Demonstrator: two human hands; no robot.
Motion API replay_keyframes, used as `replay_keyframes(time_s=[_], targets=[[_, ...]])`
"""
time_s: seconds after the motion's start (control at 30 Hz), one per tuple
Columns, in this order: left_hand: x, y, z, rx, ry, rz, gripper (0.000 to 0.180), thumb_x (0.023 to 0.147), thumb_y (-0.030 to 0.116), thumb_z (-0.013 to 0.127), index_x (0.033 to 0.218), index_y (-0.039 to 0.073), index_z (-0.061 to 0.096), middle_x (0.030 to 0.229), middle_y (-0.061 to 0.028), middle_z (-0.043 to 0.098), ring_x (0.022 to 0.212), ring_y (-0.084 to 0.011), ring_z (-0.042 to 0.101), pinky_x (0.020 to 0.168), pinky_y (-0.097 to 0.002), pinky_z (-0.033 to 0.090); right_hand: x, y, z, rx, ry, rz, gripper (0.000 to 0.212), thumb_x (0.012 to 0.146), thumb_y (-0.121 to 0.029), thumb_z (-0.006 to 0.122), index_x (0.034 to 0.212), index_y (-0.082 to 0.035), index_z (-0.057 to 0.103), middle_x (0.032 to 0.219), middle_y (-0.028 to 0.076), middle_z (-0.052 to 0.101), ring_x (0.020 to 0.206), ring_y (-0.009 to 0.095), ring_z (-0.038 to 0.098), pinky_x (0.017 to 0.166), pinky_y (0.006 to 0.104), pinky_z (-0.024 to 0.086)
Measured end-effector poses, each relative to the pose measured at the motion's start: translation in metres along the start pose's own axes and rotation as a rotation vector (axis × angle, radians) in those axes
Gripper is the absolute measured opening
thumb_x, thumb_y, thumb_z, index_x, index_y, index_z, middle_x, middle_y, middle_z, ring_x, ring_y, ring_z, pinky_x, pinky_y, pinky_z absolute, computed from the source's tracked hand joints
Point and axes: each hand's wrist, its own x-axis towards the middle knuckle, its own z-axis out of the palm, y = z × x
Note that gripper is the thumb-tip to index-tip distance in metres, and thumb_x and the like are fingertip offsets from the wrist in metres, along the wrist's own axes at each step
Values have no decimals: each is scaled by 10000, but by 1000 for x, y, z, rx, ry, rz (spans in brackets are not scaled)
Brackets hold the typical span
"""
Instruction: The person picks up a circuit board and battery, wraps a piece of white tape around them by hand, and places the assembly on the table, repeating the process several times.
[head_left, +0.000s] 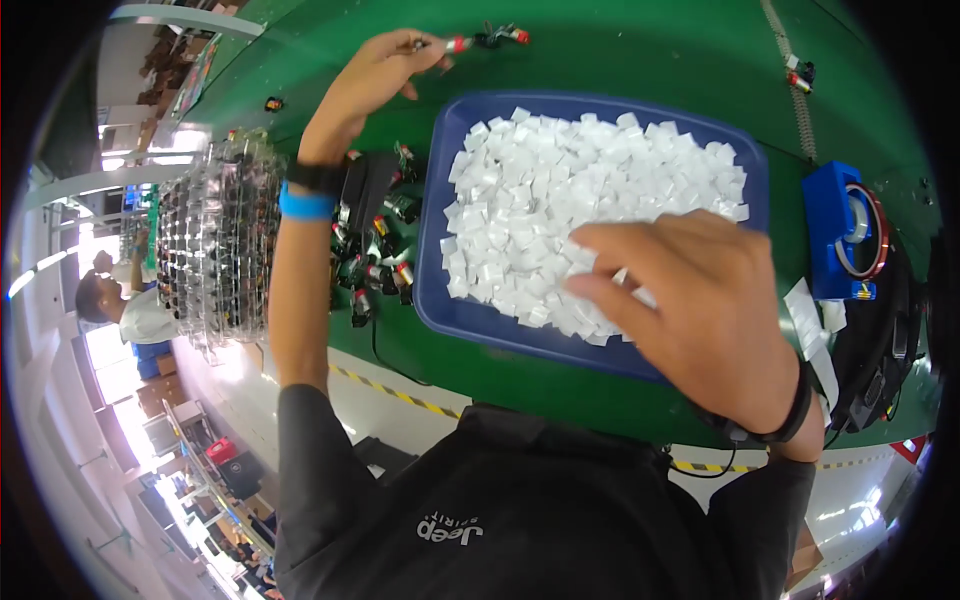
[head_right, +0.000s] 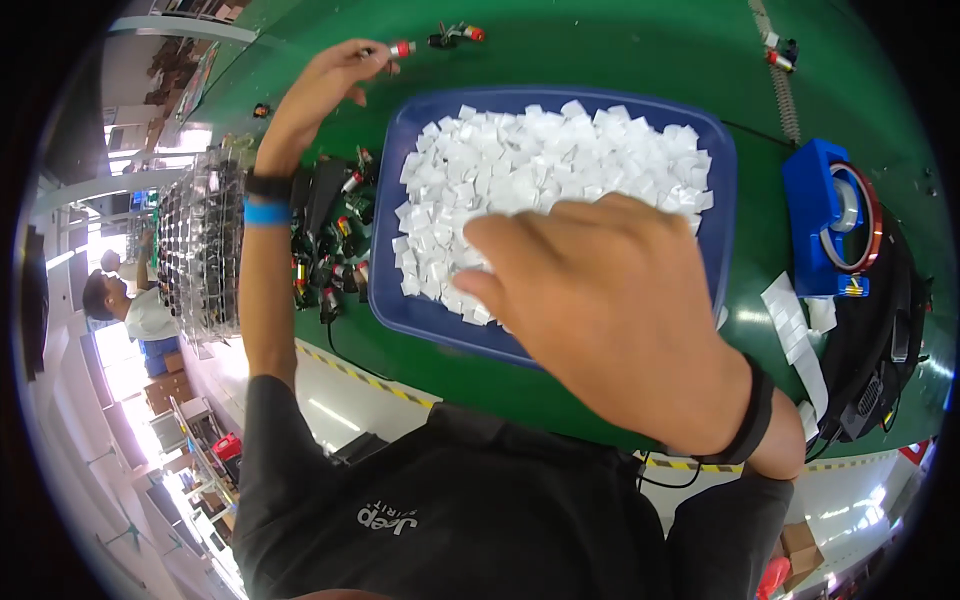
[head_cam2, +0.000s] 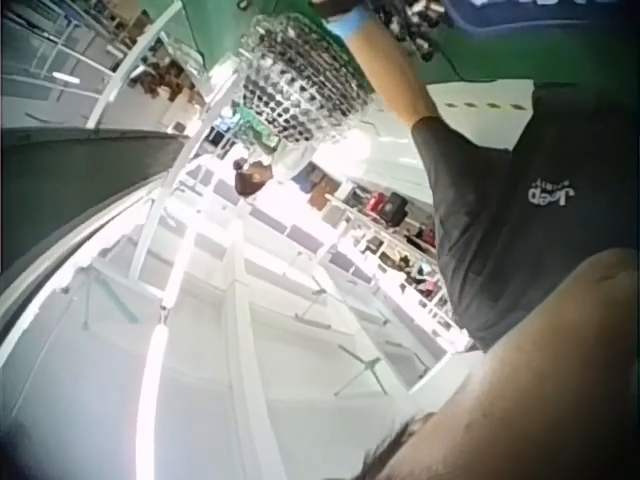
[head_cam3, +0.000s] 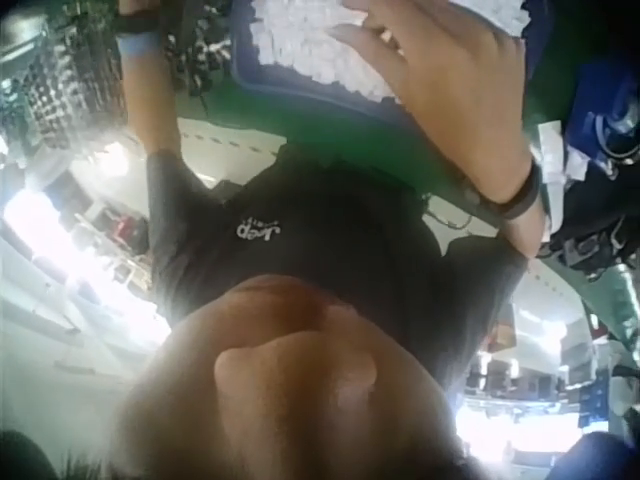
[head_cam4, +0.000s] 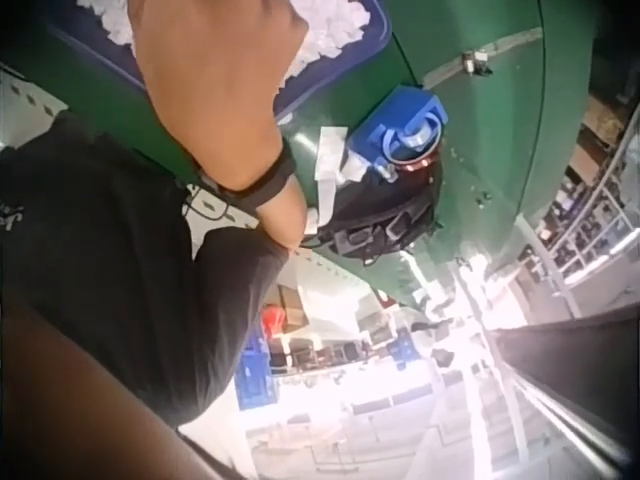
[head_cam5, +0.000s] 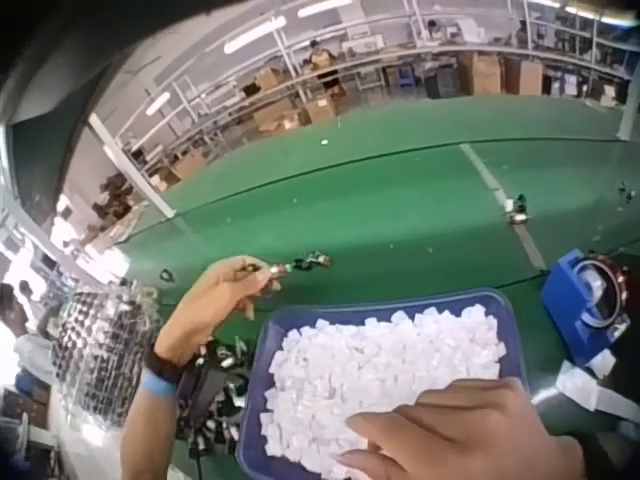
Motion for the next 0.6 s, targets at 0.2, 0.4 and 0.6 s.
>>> replay_keyframes(time_s=[0.2, 0.4, 0.6], targets=[[71, -52, 18, 853, 502, 625, 333, 939, 350, 677, 1149, 94, 645, 1097, -64, 652, 1041, -149, 606, 847, -329, 494, -8, 1, -7, -123, -35, -68, 205, 767, -152, 789, 919, -72, 676, 731, 45, 669, 640, 239, 643, 606, 344, 472], [71, -28, 26, 419, 68, 443, 228, 907, 193, 720, 1016, 43, 587, 1068, -90, 678, 984, -202, 657, 816, -338, 527, -12, -4, -10, -125, -11, -74, 225, 747, -153, 793, 920, -76, 671, 755, 47, 664, 653, 237, 632, 595, 358, 458], [-18, 39, 48, 353, 284, 616, 167, 802, -42, 680, 898, 37, 568, 953, -89, 695, 880, -274, 673, 750, -357, 543, -1, 17, -3, 1, 154, 43, 228, 795, -119, 785, 970, -43, 662, 841, 62, 715, 692, 202, 682, 578, 311, 491]])
